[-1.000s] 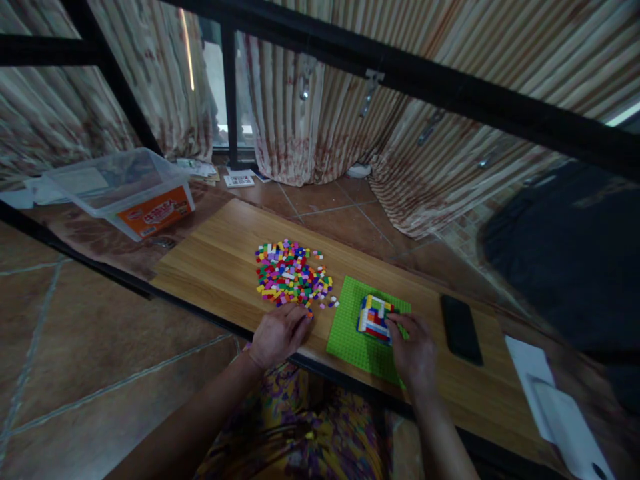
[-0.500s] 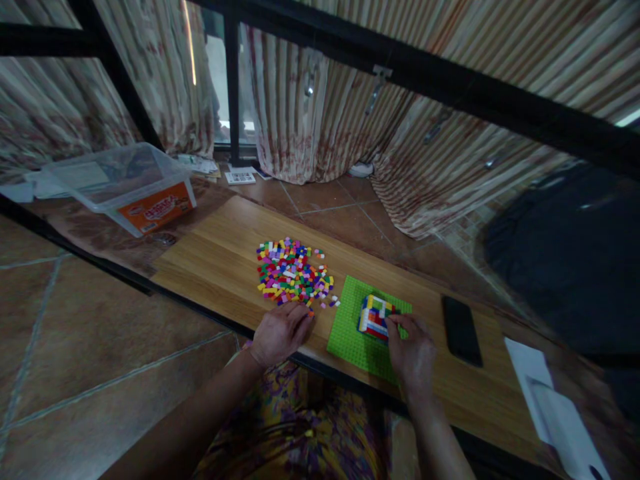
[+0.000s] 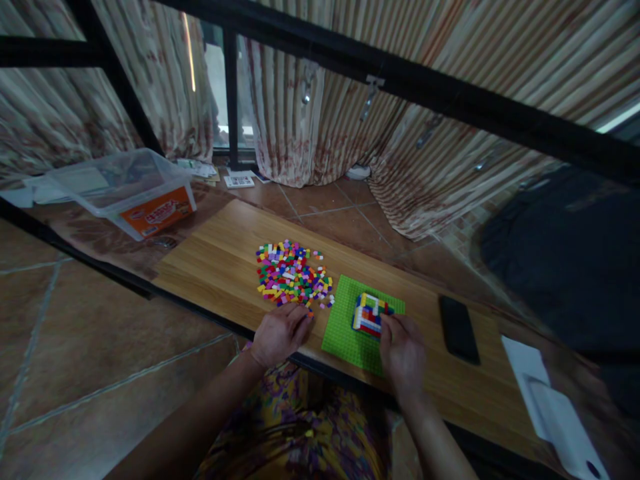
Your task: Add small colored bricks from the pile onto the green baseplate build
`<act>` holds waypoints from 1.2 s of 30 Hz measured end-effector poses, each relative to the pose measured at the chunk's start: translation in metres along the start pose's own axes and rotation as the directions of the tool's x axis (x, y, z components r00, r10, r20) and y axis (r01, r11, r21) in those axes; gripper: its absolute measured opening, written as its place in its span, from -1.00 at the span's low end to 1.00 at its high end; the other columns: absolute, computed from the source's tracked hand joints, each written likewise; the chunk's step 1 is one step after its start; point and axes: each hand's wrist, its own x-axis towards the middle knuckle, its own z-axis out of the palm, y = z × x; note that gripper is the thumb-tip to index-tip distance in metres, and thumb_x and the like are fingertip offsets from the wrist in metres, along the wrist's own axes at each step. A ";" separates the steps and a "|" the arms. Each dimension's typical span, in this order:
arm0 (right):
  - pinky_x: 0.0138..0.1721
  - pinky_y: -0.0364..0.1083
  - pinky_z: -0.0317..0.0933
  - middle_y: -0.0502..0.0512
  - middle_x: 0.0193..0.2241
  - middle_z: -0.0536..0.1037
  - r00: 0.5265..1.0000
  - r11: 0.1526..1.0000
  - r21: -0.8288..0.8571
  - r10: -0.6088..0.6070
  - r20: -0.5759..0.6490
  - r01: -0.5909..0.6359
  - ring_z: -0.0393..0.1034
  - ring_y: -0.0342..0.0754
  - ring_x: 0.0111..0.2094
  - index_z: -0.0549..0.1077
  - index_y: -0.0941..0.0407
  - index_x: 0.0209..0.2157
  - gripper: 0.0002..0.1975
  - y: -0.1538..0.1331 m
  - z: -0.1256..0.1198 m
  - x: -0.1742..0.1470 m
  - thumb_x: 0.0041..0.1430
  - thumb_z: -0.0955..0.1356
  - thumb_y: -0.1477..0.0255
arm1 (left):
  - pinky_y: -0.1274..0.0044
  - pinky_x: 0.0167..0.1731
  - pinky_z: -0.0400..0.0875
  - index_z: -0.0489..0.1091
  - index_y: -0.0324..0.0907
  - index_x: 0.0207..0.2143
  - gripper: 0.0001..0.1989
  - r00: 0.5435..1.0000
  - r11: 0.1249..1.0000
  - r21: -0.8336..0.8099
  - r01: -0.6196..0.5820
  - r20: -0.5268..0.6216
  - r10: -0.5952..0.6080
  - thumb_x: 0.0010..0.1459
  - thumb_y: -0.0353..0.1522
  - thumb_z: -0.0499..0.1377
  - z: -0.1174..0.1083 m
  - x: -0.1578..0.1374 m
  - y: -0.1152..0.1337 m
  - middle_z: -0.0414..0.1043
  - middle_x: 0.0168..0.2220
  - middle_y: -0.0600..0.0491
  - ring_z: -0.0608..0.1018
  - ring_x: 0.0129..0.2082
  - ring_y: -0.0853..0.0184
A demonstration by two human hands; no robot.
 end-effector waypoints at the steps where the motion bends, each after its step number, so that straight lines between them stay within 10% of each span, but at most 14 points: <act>1: -0.12 0.03 0.29 0.26 -0.25 0.52 1.000 0.999 0.028 0.027 -0.016 -0.026 0.38 0.05 -0.20 0.54 0.20 -0.22 -0.65 0.000 0.000 0.000 0.33 0.17 0.35 | 0.52 -0.28 0.42 0.36 -0.16 -0.21 -0.81 1.000 1.000 -0.009 -0.004 -0.001 0.004 0.33 -0.31 -0.02 0.000 0.000 0.000 0.44 -0.30 0.02 0.50 -0.30 0.34; 8: -0.08 0.04 0.31 0.24 -0.20 0.55 0.983 0.951 0.269 0.175 -0.057 -0.153 0.43 0.05 -0.17 0.55 0.17 -0.19 -0.66 -0.033 -0.005 -0.004 0.30 0.23 0.27 | 0.52 -0.25 0.42 0.36 -0.16 -0.19 -0.83 1.000 0.999 -0.049 -0.023 -0.017 0.022 0.32 -0.34 -0.01 -0.001 -0.001 0.000 0.45 -0.27 0.01 0.51 -0.28 0.34; 18: -0.06 0.00 0.31 0.14 -0.18 0.56 0.982 0.843 0.535 -0.044 0.184 -0.062 0.42 0.00 -0.11 0.54 0.08 -0.13 -0.73 -0.117 0.021 0.009 0.31 0.24 0.35 | 0.52 -0.26 0.41 0.34 -0.18 -0.20 -0.83 0.999 0.993 -0.111 -0.026 0.035 0.030 0.32 -0.34 -0.01 -0.003 -0.001 -0.002 0.45 -0.30 0.00 0.50 -0.28 0.33; 29: -0.11 -0.03 0.28 0.14 -0.26 0.57 0.997 0.890 0.450 -0.078 -0.013 0.075 0.41 -0.02 -0.18 0.55 0.11 -0.20 -0.75 -0.121 0.028 0.001 0.33 0.23 0.41 | 0.49 -0.26 0.43 0.35 -0.17 -0.25 -0.82 0.999 0.984 -0.175 0.031 0.018 -0.028 0.31 -0.31 0.00 -0.003 -0.001 -0.005 0.46 -0.32 0.01 0.52 -0.29 0.32; 36: -0.07 0.03 0.29 0.15 -0.23 0.57 0.997 0.914 0.399 0.072 0.015 -0.072 0.41 0.00 -0.17 0.55 0.09 -0.20 -0.70 -0.087 0.007 0.006 0.33 0.21 0.33 | 0.48 -0.23 0.44 0.36 -0.14 -0.21 -0.82 0.999 0.983 -0.178 0.036 0.037 -0.030 0.31 -0.32 -0.01 -0.006 -0.001 -0.004 0.48 -0.28 0.01 0.54 -0.26 0.32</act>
